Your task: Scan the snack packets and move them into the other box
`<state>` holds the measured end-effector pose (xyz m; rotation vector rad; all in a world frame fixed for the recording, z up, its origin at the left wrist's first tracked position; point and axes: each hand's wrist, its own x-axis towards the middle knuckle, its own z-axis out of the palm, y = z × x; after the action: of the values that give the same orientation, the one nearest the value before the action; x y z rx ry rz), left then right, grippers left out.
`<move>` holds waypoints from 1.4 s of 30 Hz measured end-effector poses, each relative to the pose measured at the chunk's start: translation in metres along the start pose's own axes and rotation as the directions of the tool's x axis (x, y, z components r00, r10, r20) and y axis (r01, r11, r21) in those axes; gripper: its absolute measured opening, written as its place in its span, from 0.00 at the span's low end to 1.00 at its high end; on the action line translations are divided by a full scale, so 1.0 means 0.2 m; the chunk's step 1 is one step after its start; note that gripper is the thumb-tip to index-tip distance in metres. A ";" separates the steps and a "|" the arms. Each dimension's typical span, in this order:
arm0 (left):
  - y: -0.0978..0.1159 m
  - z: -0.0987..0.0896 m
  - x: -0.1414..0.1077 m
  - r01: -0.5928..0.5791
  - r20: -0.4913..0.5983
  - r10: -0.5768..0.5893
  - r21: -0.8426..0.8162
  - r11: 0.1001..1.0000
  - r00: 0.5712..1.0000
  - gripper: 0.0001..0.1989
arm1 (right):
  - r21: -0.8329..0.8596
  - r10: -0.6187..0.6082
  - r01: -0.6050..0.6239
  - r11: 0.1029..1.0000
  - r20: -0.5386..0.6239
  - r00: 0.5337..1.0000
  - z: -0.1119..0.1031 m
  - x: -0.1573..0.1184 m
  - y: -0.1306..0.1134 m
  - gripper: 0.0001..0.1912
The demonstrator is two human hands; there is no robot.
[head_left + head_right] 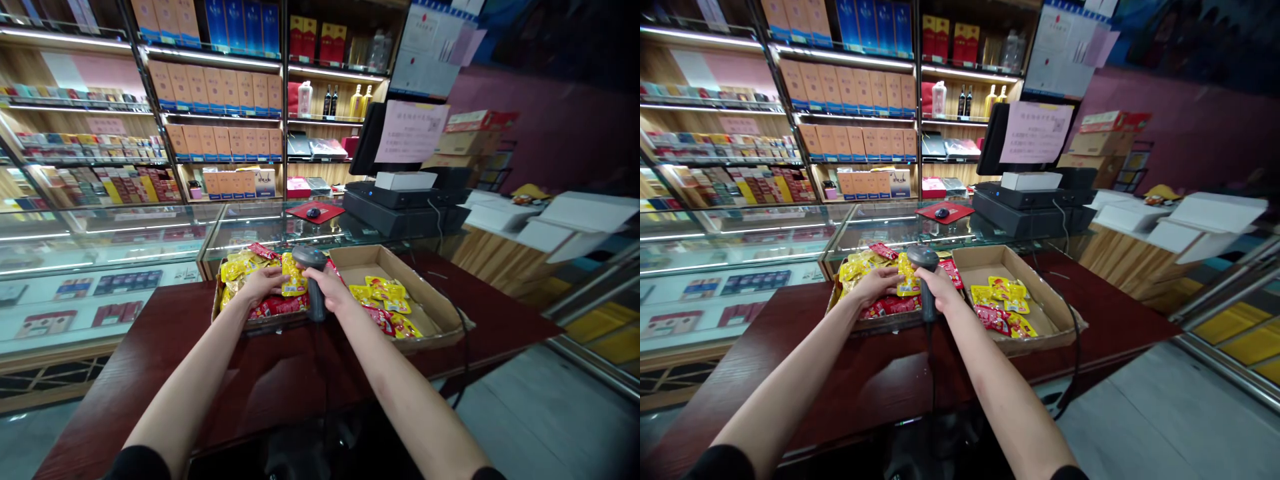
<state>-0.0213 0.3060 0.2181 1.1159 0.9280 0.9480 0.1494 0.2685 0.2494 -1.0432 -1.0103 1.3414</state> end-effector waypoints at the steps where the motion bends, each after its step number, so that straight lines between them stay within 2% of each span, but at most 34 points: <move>1: -0.01 -0.01 0.00 0.004 0.008 -0.004 -0.017 1.000 1.000 0.21 | -0.010 -0.012 0.012 1.000 0.002 1.000 -0.01 0.00 0.00 0.10; 5: -0.04 -0.02 0.02 -0.057 -0.055 0.053 -0.066 0.996 0.997 0.20 | -0.087 -0.091 0.090 0.992 -0.013 0.996 -0.02 -0.05 -0.02 0.10; 9: -0.02 -0.02 0.04 -0.140 -0.081 0.131 -0.114 0.984 0.988 0.20 | -0.123 -0.167 0.158 0.980 -0.069 0.983 -0.01 -0.21 -0.02 0.09; 13: -0.01 -0.02 0.05 -0.164 -0.115 0.144 -0.186 0.969 0.983 0.19 | -0.064 -0.006 0.006 0.998 -0.002 1.000 0.04 -0.41 0.05 0.12; 17: -0.01 -0.04 0.06 -0.167 -0.124 0.143 -0.209 0.964 0.982 0.21 | -0.102 0.060 -0.054 0.993 0.050 0.997 0.09 -0.53 0.14 0.12; 20: -0.02 -0.05 0.08 -0.163 -0.115 0.140 -0.219 0.962 0.983 0.21 | -0.132 0.079 -0.068 0.989 0.082 0.994 0.11 -0.55 0.20 0.12; 24: -0.04 -0.06 0.08 -0.163 -0.106 0.144 -0.207 0.965 0.984 0.20 | -0.228 0.037 -0.021 0.973 0.065 0.997 0.12 -0.53 0.23 0.12; 30: -0.04 -0.05 0.08 -0.144 -0.107 0.128 -0.148 0.979 0.986 0.22 | -0.273 -0.004 0.024 0.962 0.077 0.997 0.12 -0.54 0.22 0.15; 42: -0.04 -0.05 0.07 -0.152 -0.087 0.139 -0.172 0.973 0.986 0.21 | -0.291 0.008 0.015 0.957 0.078 0.997 0.13 -0.55 0.20 0.17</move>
<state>-0.0241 0.3213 0.2077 1.0114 0.8111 1.1765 0.1148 0.1580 0.2211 -1.2139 -1.2969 1.2624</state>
